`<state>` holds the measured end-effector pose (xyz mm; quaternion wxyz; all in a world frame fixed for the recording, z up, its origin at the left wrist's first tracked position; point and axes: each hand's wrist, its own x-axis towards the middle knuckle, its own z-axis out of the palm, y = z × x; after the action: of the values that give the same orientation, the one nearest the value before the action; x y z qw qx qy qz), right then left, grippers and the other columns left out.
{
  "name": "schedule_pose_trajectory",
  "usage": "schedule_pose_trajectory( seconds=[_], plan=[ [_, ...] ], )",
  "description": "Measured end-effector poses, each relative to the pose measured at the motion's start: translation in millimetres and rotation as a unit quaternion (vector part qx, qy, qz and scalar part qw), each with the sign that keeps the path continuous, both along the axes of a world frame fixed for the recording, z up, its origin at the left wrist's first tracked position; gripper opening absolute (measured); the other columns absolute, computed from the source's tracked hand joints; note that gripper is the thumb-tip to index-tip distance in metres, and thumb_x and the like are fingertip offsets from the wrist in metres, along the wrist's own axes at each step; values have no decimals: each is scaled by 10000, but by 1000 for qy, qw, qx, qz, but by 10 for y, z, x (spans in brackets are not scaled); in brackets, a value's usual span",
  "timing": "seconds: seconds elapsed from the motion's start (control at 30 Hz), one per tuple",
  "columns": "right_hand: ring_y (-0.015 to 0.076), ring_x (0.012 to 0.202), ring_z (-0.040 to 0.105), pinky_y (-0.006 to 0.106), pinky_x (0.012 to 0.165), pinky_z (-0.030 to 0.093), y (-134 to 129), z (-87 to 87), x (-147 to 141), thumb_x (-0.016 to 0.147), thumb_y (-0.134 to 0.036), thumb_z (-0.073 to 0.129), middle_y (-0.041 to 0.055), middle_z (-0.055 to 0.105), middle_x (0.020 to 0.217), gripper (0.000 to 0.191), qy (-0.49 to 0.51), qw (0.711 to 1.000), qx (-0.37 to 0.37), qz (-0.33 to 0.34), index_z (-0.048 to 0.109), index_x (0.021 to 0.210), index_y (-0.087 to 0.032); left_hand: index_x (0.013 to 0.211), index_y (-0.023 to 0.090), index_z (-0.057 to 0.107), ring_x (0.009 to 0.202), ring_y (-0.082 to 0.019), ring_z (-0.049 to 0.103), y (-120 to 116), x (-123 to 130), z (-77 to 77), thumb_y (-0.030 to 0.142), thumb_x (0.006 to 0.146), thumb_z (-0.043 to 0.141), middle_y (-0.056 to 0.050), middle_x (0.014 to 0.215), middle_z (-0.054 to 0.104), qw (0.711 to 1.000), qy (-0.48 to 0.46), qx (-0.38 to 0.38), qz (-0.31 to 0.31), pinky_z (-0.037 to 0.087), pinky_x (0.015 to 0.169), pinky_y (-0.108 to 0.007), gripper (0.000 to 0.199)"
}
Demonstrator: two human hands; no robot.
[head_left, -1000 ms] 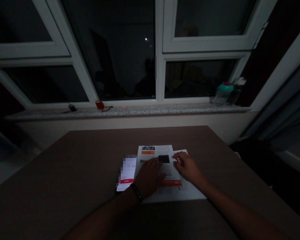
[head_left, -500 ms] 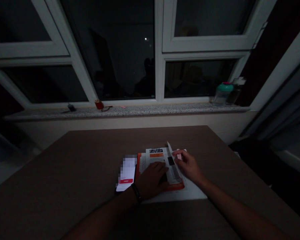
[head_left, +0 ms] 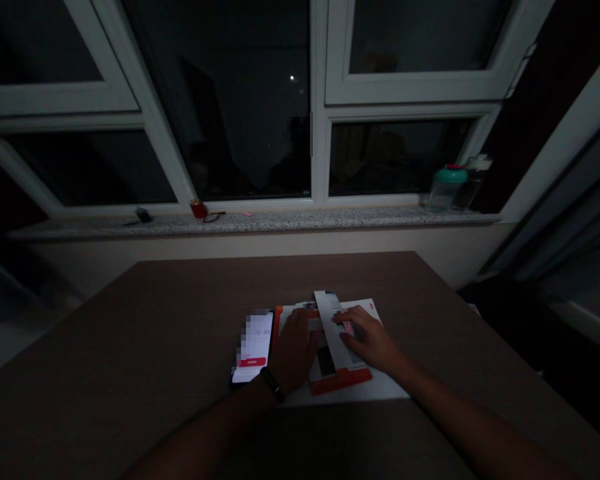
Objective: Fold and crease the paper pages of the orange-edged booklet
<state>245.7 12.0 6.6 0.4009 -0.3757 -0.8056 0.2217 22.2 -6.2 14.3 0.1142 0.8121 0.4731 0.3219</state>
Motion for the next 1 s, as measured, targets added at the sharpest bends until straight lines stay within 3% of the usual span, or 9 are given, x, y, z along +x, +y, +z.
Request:
schedule_pose_trajectory(
  seconds=[0.1,0.27,0.4,0.53,0.67,1.0],
  plan=[
    [226,1083,556,395,966,447,-39,36,-35,819,-106,584,73,611,1093,361,-12,1000,-3,19,609,1154,-239,1412,201,314,1286,-241,436,-14,6,16,286,991,429,-115,1393,426,999,-8,-22,-42,385,1081,-442,445],
    [233,1046,567,396,929,474,-61,51,-61,824,-118,576,75,612,1058,364,-23,999,1,30,603,1165,-245,1471,284,300,1398,-294,307,-17,-5,-23,371,937,569,-98,1545,233,993,56,-78,-66,367,1098,-482,604],
    [242,1090,564,414,959,462,-28,43,-4,829,-128,576,79,630,1103,352,-14,999,16,31,613,1156,-253,1439,297,367,1379,-287,338,13,-29,-93,330,922,589,-83,1507,334,990,103,-58,-80,352,1101,-502,564],
    [250,1110,562,435,971,455,22,32,84,839,-151,587,89,632,1134,348,-32,999,30,16,616,1171,-251,1351,253,493,1337,-320,376,19,-46,-89,331,897,616,-96,1449,436,988,150,-13,-46,281,1120,-550,477],
    [254,1113,567,443,973,457,52,12,116,839,-165,599,98,632,1143,322,-51,999,14,8,629,1150,-239,1292,225,535,1283,-328,429,-1,-46,-61,338,867,640,-114,1395,461,989,148,-8,-7,351,1074,-528,452],
    [253,1126,553,434,974,460,27,18,93,823,-146,596,83,636,1141,343,-66,997,22,16,623,1149,-248,1431,223,340,1403,-294,315,47,-72,-167,304,871,620,-113,1534,300,992,100,-58,-42,321,1134,-496,632]
  ],
)
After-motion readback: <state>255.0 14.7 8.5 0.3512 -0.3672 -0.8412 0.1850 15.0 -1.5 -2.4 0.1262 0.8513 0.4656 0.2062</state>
